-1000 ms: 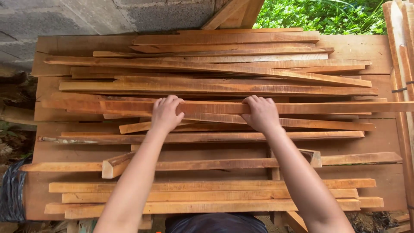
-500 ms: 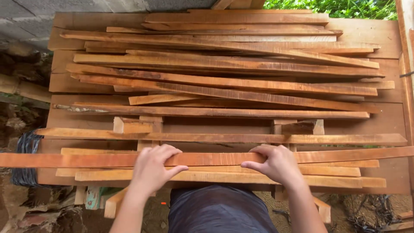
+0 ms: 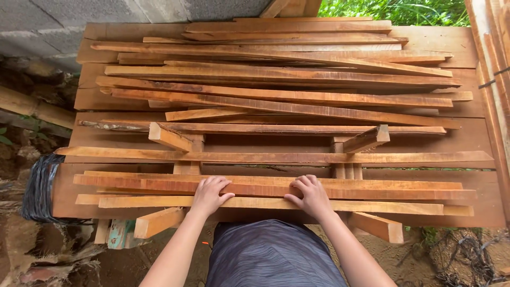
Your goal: Sorting and arranging thin wooden planks on a wooden workbench.
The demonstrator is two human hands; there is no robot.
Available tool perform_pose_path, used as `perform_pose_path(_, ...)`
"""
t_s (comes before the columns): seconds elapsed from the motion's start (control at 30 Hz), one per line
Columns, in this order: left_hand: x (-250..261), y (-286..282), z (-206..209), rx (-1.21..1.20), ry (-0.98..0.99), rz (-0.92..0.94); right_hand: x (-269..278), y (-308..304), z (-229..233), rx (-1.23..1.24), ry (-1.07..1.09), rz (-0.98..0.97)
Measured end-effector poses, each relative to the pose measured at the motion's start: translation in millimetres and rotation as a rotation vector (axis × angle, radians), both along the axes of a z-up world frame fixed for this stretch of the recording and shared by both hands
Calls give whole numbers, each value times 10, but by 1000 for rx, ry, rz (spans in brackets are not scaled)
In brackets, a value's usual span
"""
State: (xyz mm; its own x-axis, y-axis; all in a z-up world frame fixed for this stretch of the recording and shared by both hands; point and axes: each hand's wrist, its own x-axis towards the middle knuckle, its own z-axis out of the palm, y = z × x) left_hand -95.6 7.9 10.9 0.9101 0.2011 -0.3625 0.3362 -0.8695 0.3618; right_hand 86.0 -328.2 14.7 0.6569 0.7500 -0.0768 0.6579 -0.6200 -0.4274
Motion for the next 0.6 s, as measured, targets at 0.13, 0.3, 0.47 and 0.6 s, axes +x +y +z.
perform_pose_path(0.13,-28,-43,64,-17,34,20,-86,-14,33,8,-29,-21)
perform_pose_path(0.3,-6,-109,238,-24,189,3,-150,-32,59,-62,25,-28)
perform_pose_path(0.47,258,-257,391,-13,209,-21,-129,48,88,-107,48,-52)
perform_pose_path(0.6,506,-543,546,-63,193,-83,-130,57,91,-145,118,-49)
